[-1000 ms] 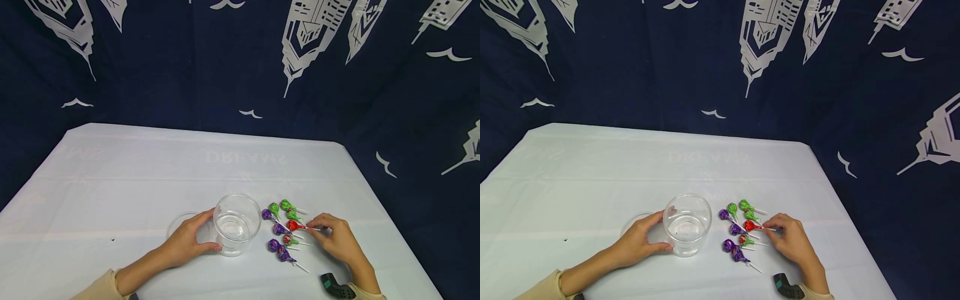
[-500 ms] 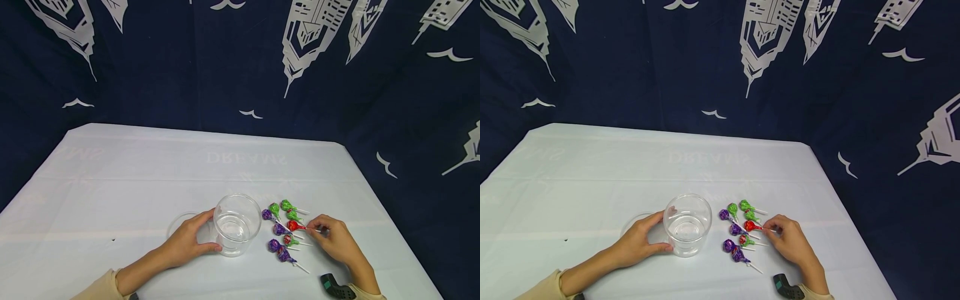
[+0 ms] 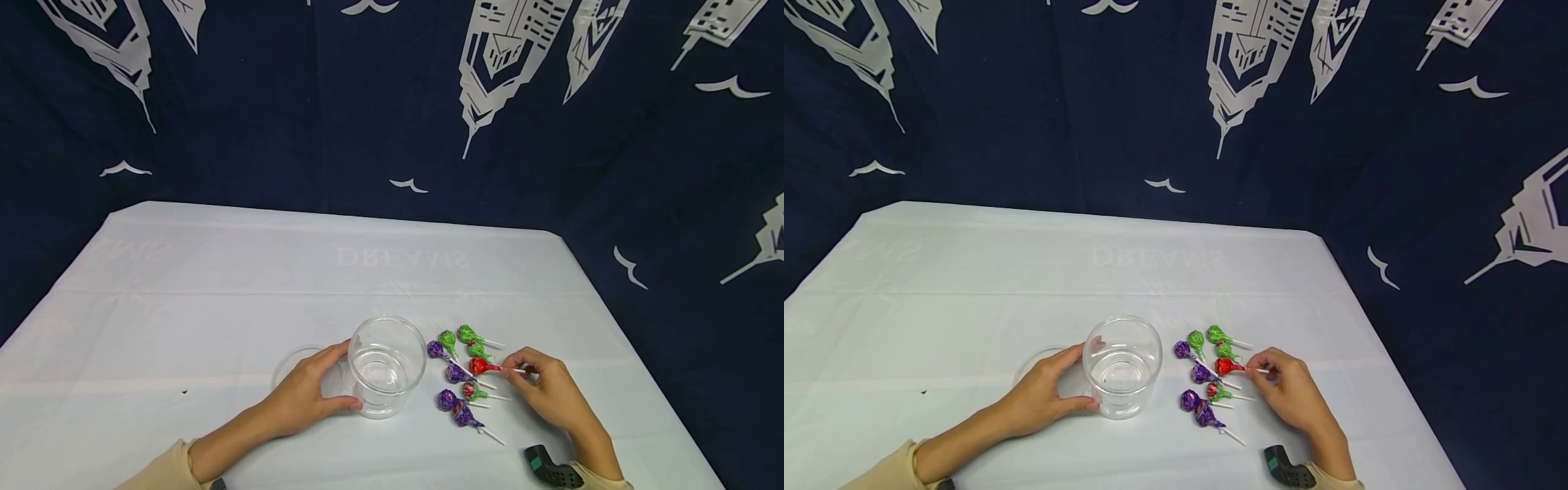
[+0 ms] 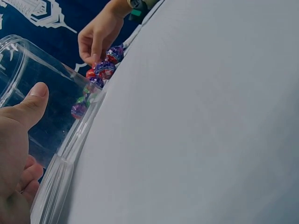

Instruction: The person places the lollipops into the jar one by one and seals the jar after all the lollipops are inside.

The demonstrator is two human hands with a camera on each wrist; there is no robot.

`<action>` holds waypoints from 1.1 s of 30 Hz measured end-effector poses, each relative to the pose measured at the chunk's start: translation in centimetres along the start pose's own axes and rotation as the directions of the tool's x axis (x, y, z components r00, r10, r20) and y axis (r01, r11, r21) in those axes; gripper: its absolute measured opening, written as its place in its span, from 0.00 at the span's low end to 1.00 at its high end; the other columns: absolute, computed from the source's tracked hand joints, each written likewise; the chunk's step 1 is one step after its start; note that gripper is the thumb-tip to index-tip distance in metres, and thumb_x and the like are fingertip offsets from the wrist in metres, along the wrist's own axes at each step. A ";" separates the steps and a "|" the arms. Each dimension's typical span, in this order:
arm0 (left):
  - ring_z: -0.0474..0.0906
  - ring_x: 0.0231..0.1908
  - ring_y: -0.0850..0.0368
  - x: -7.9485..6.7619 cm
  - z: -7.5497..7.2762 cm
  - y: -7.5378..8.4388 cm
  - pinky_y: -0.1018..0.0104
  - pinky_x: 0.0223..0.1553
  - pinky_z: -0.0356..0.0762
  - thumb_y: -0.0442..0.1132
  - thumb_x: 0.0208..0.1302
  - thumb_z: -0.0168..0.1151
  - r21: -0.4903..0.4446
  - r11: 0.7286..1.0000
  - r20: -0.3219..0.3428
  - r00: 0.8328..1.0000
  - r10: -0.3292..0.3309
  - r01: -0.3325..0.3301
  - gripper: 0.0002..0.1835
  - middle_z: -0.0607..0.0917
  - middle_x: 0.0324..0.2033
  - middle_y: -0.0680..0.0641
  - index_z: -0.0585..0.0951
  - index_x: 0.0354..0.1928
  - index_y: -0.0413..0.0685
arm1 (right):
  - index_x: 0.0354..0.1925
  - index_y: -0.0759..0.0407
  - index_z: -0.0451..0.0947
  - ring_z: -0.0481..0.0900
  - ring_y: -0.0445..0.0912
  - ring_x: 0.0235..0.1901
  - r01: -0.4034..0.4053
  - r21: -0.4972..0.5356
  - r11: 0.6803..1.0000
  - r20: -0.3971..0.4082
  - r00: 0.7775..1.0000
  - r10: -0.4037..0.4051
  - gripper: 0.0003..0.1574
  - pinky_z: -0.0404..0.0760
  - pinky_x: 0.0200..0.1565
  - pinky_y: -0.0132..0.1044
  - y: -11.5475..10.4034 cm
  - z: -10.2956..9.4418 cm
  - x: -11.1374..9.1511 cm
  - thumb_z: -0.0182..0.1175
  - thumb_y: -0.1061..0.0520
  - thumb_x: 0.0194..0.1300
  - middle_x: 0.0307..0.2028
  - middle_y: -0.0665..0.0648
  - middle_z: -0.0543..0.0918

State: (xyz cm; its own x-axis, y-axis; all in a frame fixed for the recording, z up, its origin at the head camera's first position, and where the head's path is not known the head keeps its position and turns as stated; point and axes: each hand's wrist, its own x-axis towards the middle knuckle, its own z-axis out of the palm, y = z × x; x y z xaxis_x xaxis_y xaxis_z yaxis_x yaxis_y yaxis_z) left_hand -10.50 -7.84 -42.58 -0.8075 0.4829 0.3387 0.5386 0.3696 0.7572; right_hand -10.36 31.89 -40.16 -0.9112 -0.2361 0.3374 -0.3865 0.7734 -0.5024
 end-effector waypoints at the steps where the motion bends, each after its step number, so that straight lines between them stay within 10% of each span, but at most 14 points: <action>1: 0.73 0.62 0.53 0.0 0.0 0.0 0.51 0.63 0.70 0.50 0.50 0.78 0.001 1.000 -0.001 1.000 0.000 0.000 0.47 0.77 0.62 0.50 0.67 0.71 0.45 | 0.29 0.52 0.81 0.74 0.35 0.29 -0.004 0.002 1.000 -0.006 1.000 0.004 0.14 0.78 0.31 0.33 0.0 0.0 0.0 0.71 0.70 0.54 0.29 0.45 0.82; 14: 0.72 0.62 0.52 -0.1 0.0 -0.1 0.51 0.63 0.70 0.52 0.50 0.77 0.003 1.000 0.002 1.000 0.002 -0.002 0.47 0.77 0.62 0.50 0.67 0.71 0.46 | 0.33 0.60 0.81 0.75 0.37 0.31 0.011 0.243 0.970 -0.136 0.990 0.023 0.12 0.74 0.32 0.25 -0.7 1.1 0.3 0.67 0.75 0.57 0.30 0.51 0.82; 33: 0.72 0.62 0.52 -0.1 0.0 -0.1 0.50 0.63 0.70 0.54 0.52 0.75 0.008 1.000 0.020 1.000 0.000 0.000 0.47 0.76 0.63 0.50 0.66 0.71 0.46 | 0.33 0.76 0.76 0.80 0.40 0.31 0.073 0.666 0.743 -0.198 0.977 0.081 0.05 0.81 0.36 0.26 -3.4 2.3 0.8 0.56 0.80 0.62 0.32 0.56 0.81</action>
State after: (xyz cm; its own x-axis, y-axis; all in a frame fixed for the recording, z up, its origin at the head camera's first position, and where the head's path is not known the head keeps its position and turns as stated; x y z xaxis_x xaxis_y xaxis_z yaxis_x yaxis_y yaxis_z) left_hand -10.48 -7.91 -42.71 -0.8023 0.4991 0.3274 0.5408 0.3759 0.7525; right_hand -10.11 27.71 -40.00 -0.8935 -0.0516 0.4461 -0.4482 0.1657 -0.8784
